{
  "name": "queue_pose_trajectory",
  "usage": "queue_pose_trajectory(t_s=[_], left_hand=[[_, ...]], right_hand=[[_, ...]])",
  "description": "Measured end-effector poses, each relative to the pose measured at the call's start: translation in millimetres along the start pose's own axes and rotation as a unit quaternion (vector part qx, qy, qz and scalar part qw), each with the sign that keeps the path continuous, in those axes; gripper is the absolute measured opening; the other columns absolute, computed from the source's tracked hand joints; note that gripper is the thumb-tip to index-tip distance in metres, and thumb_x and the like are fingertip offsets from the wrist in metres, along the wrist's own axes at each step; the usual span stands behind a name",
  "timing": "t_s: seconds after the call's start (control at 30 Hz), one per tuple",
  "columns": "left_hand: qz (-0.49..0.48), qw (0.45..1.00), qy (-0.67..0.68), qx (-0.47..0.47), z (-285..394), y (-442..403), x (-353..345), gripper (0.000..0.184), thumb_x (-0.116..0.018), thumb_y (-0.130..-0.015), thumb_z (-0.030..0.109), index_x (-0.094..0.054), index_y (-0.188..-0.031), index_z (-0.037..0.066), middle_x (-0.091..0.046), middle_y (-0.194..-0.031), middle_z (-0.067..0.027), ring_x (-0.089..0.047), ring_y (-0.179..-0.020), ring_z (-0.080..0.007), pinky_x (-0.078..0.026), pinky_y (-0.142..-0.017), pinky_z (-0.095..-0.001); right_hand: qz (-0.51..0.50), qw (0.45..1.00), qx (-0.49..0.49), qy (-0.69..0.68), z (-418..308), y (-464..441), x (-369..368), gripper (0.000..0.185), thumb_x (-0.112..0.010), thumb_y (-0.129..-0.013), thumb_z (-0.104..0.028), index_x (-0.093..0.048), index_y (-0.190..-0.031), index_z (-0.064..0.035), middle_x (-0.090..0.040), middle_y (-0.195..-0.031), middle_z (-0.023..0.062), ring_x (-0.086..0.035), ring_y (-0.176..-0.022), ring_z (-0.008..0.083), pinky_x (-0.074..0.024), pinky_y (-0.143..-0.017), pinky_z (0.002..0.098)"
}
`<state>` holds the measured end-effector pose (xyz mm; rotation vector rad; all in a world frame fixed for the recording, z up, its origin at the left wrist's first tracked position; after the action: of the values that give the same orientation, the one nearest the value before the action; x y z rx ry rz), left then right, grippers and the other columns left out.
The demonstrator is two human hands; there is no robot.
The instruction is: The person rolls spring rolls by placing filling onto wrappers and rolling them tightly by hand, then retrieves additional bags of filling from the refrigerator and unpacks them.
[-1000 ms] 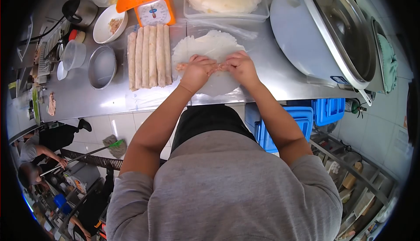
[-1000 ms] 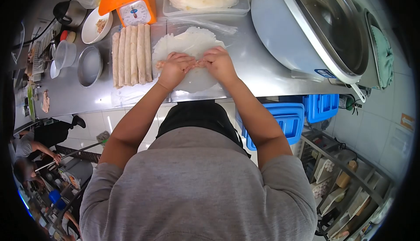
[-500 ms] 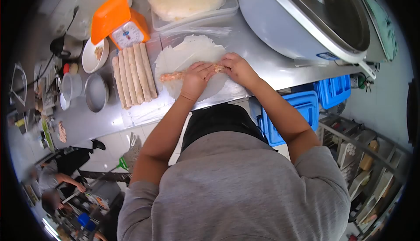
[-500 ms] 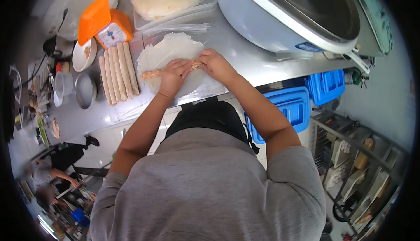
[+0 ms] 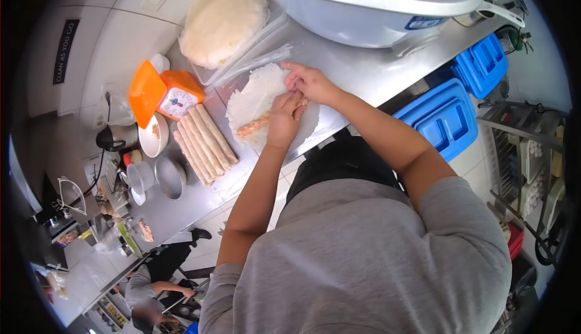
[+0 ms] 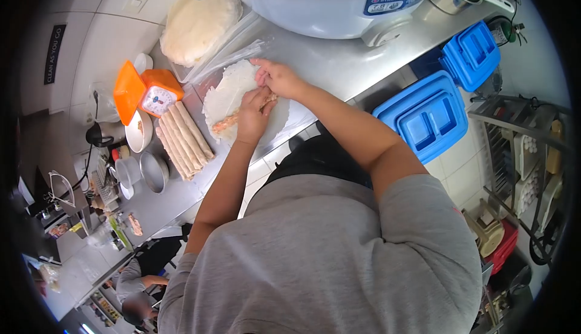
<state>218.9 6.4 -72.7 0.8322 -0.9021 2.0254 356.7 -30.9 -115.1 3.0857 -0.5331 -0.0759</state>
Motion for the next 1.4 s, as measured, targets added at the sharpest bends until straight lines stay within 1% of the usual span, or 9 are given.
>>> queue_pose_trajectory(t_s=[0.13,0.37,0.57,0.67,0.77,0.87,1.0,1.1,1.4], left_hand=[[-0.094,0.994,-0.053,0.032,-34,24,37,0.028,-0.071,-0.074,0.013,-0.067,-0.101,0.008,-0.063,-0.096,-0.0087,-0.056,-0.094,-0.0288,-0.043,-0.085,-0.0403],[-0.057,0.989,-0.099,0.094,-72,67,96,0.030,-0.074,-0.072,0.018,-0.068,-0.099,0.007,-0.063,-0.099,-0.0084,-0.056,-0.097,-0.0286,-0.043,-0.086,-0.0407],[-0.029,0.996,-0.039,0.080,-77,69,89,0.032,-0.075,-0.070,0.016,-0.068,-0.100,0.007,-0.063,-0.101,-0.0101,-0.056,-0.098,-0.0298,-0.045,-0.087,-0.0391],[-0.034,0.997,-0.006,0.070,-84,68,86,0.030,-0.075,-0.069,0.015,-0.068,-0.097,0.006,-0.063,-0.098,-0.0100,-0.056,-0.097,-0.0299,-0.045,-0.086,-0.0385],[0.002,0.998,0.002,0.068,-86,69,97,0.026,-0.074,-0.070,0.012,-0.069,-0.094,0.005,-0.063,-0.097,-0.0101,-0.057,-0.094,-0.0297,-0.046,-0.084,-0.0371],[-0.050,0.994,0.019,0.097,-97,73,104,0.028,-0.073,-0.070,0.009,-0.067,-0.097,0.004,-0.063,-0.098,-0.0112,-0.057,-0.094,-0.0304,-0.046,-0.084,-0.0375],[-0.132,0.987,0.025,0.083,-103,69,111,0.036,-0.072,-0.070,0.007,-0.063,-0.105,0.003,-0.060,-0.102,-0.0124,-0.054,-0.099,-0.0322,-0.044,-0.086,-0.0400],[-0.060,0.996,-0.022,0.061,-99,76,127,0.037,-0.071,-0.071,0.010,-0.060,-0.106,0.002,-0.058,-0.105,-0.0120,-0.053,-0.101,-0.0322,-0.042,-0.089,-0.0411],[-0.135,0.977,-0.136,-0.096,-76,103,93,0.015,-0.064,-0.075,0.015,-0.058,-0.084,0.005,-0.057,-0.090,-0.0116,-0.054,-0.097,-0.0291,-0.040,-0.088,-0.0407]], right_hand=[[-0.004,1.000,0.005,-0.007,-6,3,1,0.053,-0.041,-0.083,0.010,-0.044,-0.134,-0.0034,-0.061,-0.095,0.0097,-0.060,-0.082,0.0164,-0.0514,-0.078,0.0290],[0.062,0.989,-0.066,-0.116,7,-14,15,0.048,-0.046,-0.081,0.010,-0.048,-0.128,0.0000,-0.062,-0.094,0.0116,-0.062,-0.075,0.0164,-0.0533,-0.071,0.0280],[-0.052,0.933,-0.191,-0.300,-70,4,-64,0.047,-0.050,-0.081,0.007,-0.048,-0.127,0.0017,-0.064,-0.098,0.0140,-0.064,-0.077,0.0201,-0.0541,-0.070,0.0288],[-0.033,0.963,-0.247,-0.107,-56,0,-94,0.050,-0.057,-0.080,0.007,-0.049,-0.129,-0.0046,-0.064,-0.105,0.0130,-0.065,-0.083,0.0187,-0.0528,-0.070,0.0286],[-0.014,0.979,-0.079,0.187,-60,2,-81,0.056,-0.060,-0.077,0.006,-0.049,-0.130,-0.0104,-0.064,-0.106,0.0109,-0.064,-0.094,0.0193,-0.0520,-0.074,0.0307],[-0.069,0.960,0.053,0.267,-59,12,-89,0.061,-0.065,-0.073,0.002,-0.050,-0.130,-0.0137,-0.065,-0.103,0.0118,-0.063,-0.091,0.0271,-0.0498,-0.081,0.0350],[-0.113,0.933,0.074,0.334,-58,16,-114,0.058,-0.069,-0.071,-0.002,-0.053,-0.125,-0.0099,-0.064,-0.102,0.0137,-0.059,-0.095,0.0316,-0.0470,-0.085,0.0364],[-0.066,0.936,0.081,0.337,-72,31,-104,0.051,-0.070,-0.069,-0.005,-0.057,-0.119,-0.0065,-0.064,-0.102,0.0138,-0.058,-0.097,0.0326,-0.0466,-0.085,0.0376],[-0.082,0.825,0.117,0.546,-62,93,-76,0.030,-0.064,-0.072,-0.011,-0.061,-0.101,-0.0055,-0.059,-0.101,0.0109,-0.054,-0.099,0.0296,-0.0420,-0.087,0.0393]])
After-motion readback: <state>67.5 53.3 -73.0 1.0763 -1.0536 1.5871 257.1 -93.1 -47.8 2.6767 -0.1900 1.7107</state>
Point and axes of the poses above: each hand's wrist, its own y-axis away from the middle knuckle, its own x-axis out of the back of the hand, z = x × y, the point moved 2 cm from there along -y, towards the middle knuckle
